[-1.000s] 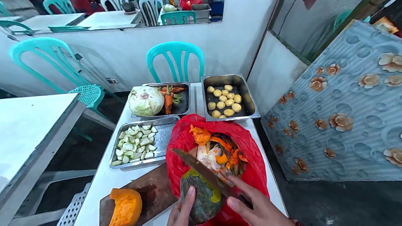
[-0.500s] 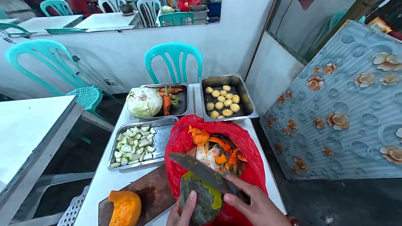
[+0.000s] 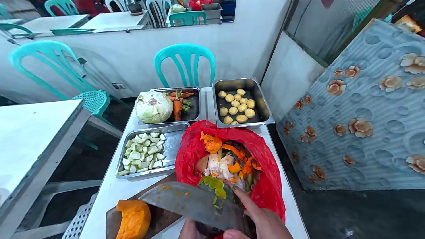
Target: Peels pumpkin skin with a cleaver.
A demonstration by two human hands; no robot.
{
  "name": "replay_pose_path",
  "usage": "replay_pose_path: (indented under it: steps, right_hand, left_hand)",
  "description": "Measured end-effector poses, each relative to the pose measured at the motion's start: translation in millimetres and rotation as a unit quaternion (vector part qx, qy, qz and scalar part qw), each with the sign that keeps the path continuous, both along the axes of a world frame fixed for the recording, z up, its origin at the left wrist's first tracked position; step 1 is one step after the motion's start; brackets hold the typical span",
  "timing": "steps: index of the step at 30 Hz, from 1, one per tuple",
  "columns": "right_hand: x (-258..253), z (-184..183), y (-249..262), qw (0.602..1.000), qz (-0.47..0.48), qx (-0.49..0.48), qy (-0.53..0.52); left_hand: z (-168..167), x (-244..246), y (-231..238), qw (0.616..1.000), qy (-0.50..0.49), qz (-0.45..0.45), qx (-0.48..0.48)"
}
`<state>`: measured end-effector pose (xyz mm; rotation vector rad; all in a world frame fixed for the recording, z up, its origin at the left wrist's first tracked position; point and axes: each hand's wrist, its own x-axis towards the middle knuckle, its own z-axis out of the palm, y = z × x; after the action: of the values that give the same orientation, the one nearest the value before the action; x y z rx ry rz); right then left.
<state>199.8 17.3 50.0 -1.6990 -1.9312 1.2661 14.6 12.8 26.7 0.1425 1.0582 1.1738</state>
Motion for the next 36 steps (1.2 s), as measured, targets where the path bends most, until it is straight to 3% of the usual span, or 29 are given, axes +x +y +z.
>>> replay_pose_path:
  steps: [5,10,18,24,28,31,36]
  right_hand:
    - [7.2,-9.1,2.0,0.998,-0.024,0.004,0.055]
    - [2.3,3.6,1.5,1.0,0.008,-0.022,0.006]
    - [0.8,-4.8,0.5,0.999,0.001,0.026,-0.048]
    - [6.3,-13.8,2.1,0.999,0.0,0.031,-0.028]
    - [18.6,-31.2,10.6,0.994,-0.064,-0.025,0.082]
    - [22.4,-30.7,15.4,0.986,-0.057,-0.065,0.143]
    - [6.9,-11.8,10.0,0.997,-0.005,-0.031,0.071]
  left_hand:
    - [2.9,-0.3,1.9,0.999,-0.001,-0.025,0.028]
    - [3.3,5.3,-0.8,0.999,0.0,0.014,-0.033]
    - [1.5,3.9,-1.2,1.0,-0.026,0.011,-0.004]
    - [-1.0,0.2,1.2,1.0,-0.008,-0.009,0.0]
    - [-1.5,-6.0,4.5,0.999,0.001,-0.044,0.02]
    - [-0.3,-7.0,5.4,0.998,0.024,-0.044,0.024]
    - [-2.0,-1.9,0.5,0.997,0.063,-0.02,0.037]
